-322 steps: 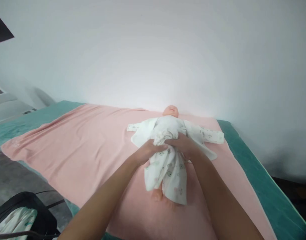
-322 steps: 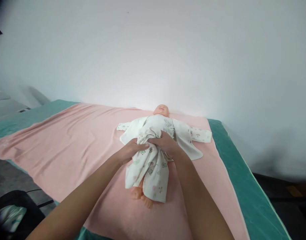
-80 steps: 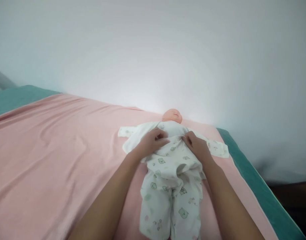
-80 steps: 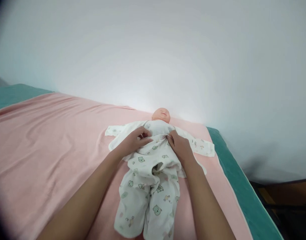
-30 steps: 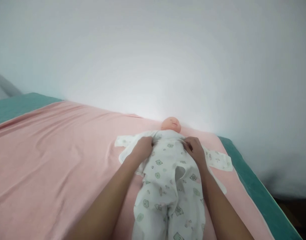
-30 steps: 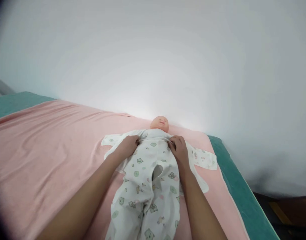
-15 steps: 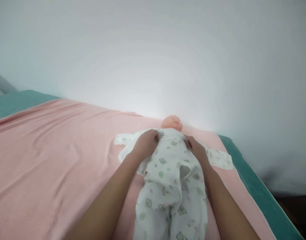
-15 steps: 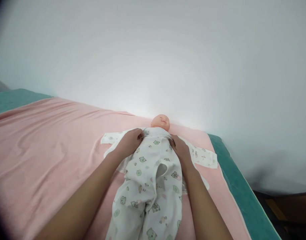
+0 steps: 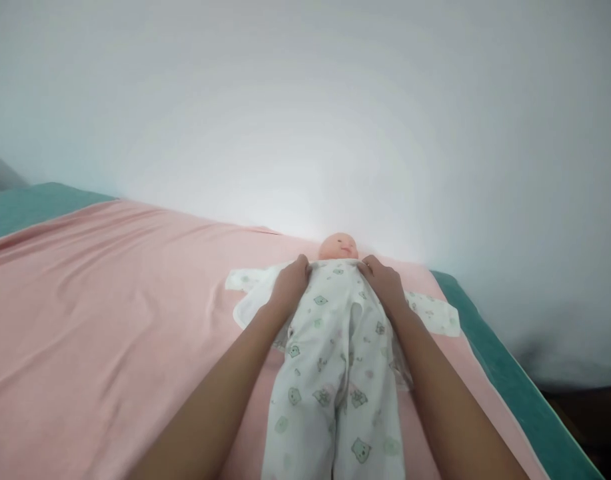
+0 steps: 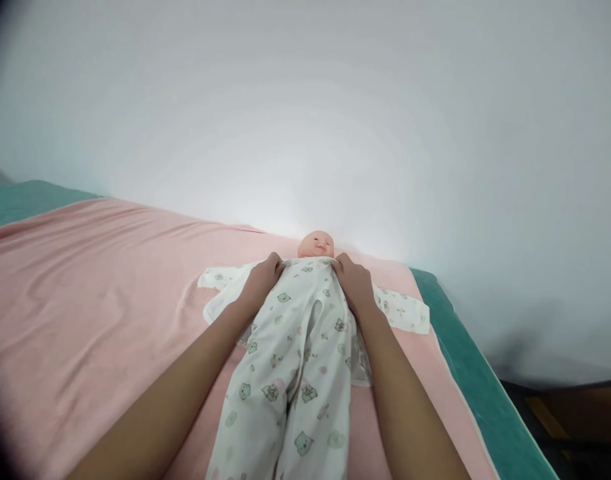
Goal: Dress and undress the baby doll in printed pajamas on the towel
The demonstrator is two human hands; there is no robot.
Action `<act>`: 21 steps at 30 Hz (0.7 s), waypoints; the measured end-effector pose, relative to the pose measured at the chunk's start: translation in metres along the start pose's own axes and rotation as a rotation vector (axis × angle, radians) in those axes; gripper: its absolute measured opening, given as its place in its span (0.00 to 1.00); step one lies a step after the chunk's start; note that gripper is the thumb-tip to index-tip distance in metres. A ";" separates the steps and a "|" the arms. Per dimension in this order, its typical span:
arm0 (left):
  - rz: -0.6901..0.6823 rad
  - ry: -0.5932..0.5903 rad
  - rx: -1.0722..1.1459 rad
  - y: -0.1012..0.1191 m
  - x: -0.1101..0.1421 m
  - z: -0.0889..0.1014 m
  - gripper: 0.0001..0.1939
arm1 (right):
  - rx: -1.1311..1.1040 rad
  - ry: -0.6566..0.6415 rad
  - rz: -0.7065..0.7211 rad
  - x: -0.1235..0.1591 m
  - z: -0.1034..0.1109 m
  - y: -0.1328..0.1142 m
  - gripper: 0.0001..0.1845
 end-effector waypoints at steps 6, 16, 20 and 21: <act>0.134 -0.070 -0.113 0.001 -0.022 0.000 0.07 | -0.154 -0.071 -0.125 -0.007 -0.002 -0.001 0.13; -0.072 0.089 -0.089 -0.004 -0.015 -0.010 0.10 | -0.480 -0.051 -0.176 0.012 -0.003 0.001 0.12; -0.216 0.054 -0.101 -0.007 -0.025 -0.010 0.11 | -0.457 -0.025 -0.159 0.014 -0.006 -0.001 0.15; -0.223 0.035 -0.095 -0.007 -0.027 -0.010 0.11 | -0.446 -0.028 -0.154 0.014 -0.007 -0.001 0.16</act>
Point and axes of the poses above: each hand's wrist, its own x-axis away from the middle knuckle, its own z-axis out of the back of the hand, y = z × x, the point moved 1 cm from there along -x, towards the middle knuckle, and after that the axes turned 10 degrees about -z, right-handed, at the moved point
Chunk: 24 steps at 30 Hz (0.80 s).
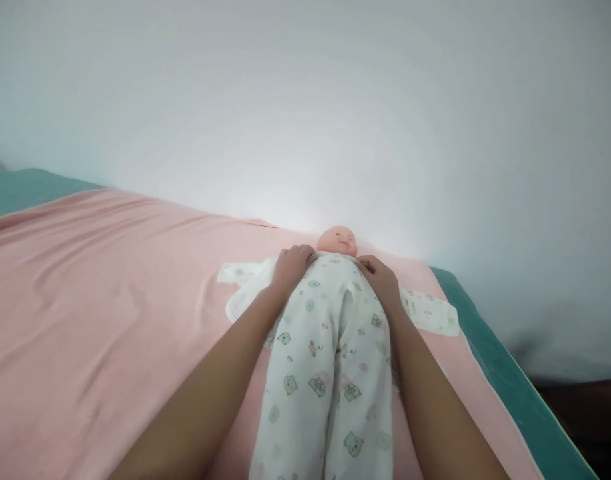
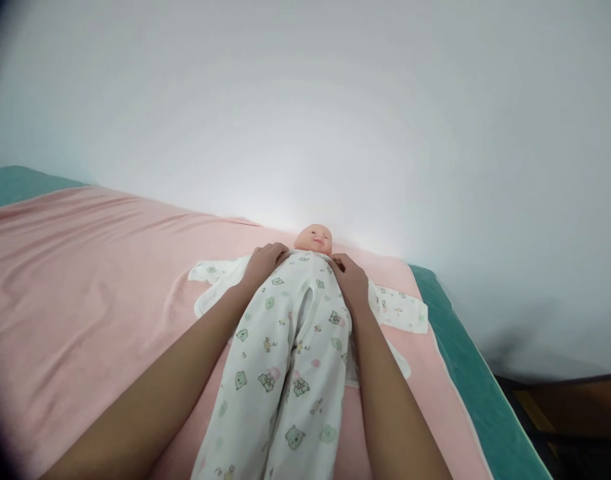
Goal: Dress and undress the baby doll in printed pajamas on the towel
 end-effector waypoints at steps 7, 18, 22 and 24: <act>0.211 -0.119 -0.024 0.002 -0.019 0.001 0.13 | 0.035 0.019 -0.016 -0.001 -0.001 -0.001 0.13; 0.170 0.027 0.178 0.008 -0.003 0.004 0.13 | -0.049 -0.013 0.037 0.003 -0.002 0.009 0.15; 0.089 -0.018 0.094 0.009 0.003 0.005 0.20 | -0.127 -0.046 0.074 0.017 0.001 0.013 0.17; 0.080 -0.070 0.066 0.010 0.004 0.006 0.22 | -0.200 -0.060 0.081 0.027 0.003 0.015 0.19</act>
Point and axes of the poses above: each hand's wrist, its own x-axis away from the middle knuckle, its own z-axis out of the back of the hand, y = z × x, the point moved 1 cm from there along -x, towards the middle knuckle, and after that the axes turned 10 degrees about -z, right-handed, at the moved point
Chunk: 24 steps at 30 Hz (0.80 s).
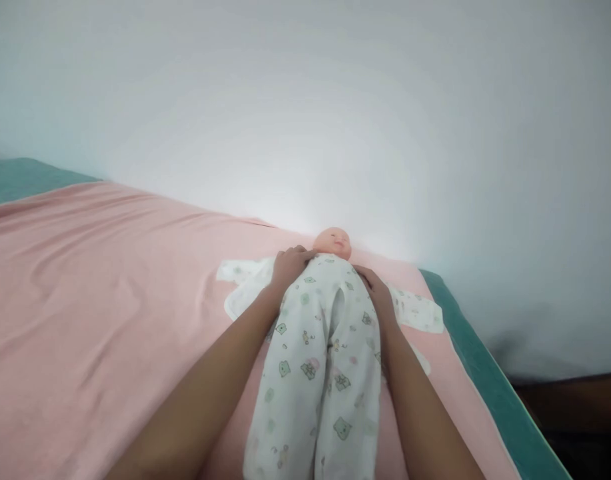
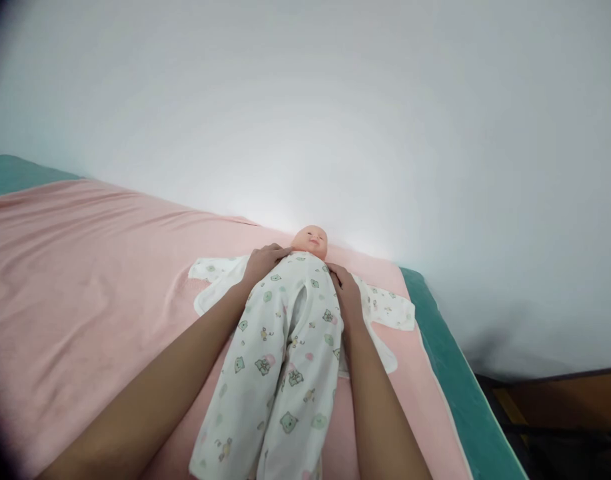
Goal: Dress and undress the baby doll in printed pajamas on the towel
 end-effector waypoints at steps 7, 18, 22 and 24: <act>-0.056 -0.090 -0.070 0.002 0.012 0.004 0.22 | -0.251 0.025 -0.076 0.039 0.005 -0.002 0.20; -0.049 0.211 -0.140 0.004 0.061 0.006 0.14 | -0.210 0.073 -0.330 0.059 0.010 0.004 0.18; -0.019 0.095 -0.075 0.013 0.073 0.013 0.09 | -0.380 -0.115 -0.401 0.056 0.016 0.008 0.17; 0.034 0.021 -0.071 0.017 0.075 0.016 0.07 | -0.452 -0.209 -0.404 0.054 0.019 0.010 0.18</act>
Point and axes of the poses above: each hand's wrist, its own x-axis away from the middle knuckle, its own z-axis out of the back of the hand, y = z × x, the point moved 1 cm from there along -x, towards the middle knuckle, and after that the axes turned 10 degrees about -z, right-handed, at the moved point
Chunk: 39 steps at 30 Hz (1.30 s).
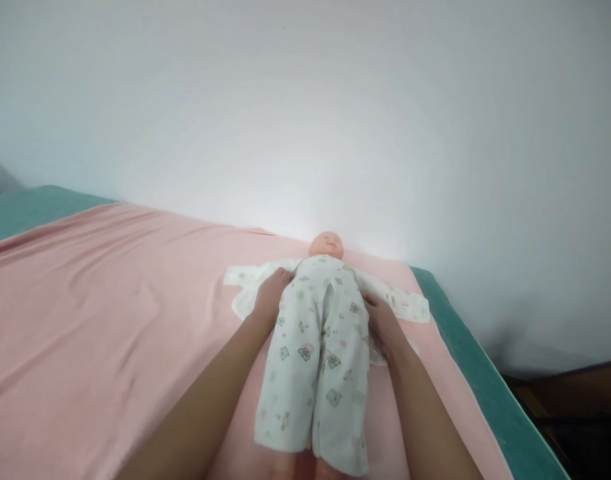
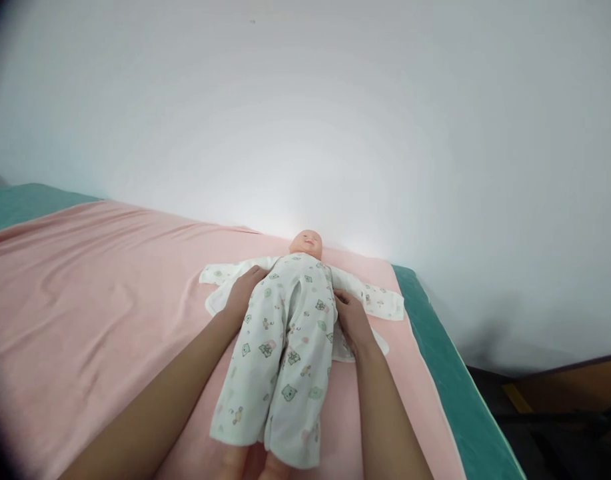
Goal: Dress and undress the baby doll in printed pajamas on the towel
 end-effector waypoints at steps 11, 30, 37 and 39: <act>0.275 -0.232 -0.220 0.005 -0.003 0.022 0.16 | 0.237 0.113 0.060 -0.008 -0.002 -0.003 0.16; 0.074 0.199 -0.319 -0.039 -0.022 -0.015 0.22 | 1.155 0.673 0.424 -0.024 0.009 0.012 0.25; 0.150 0.277 -0.282 -0.044 -0.024 -0.016 0.17 | 0.990 0.754 0.379 -0.030 0.028 0.010 0.27; 0.127 0.339 -0.245 -0.043 -0.023 -0.017 0.16 | 0.959 0.754 0.443 -0.027 0.021 0.007 0.26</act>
Point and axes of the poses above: each hand's wrist, its own x-axis away from the middle knuckle, its own z-axis out of the back of the hand, y = z × x, the point moved 1 cm from there along -x, towards the middle knuckle, and after that the axes turned 10 degrees about -z, right-handed, at the moved point
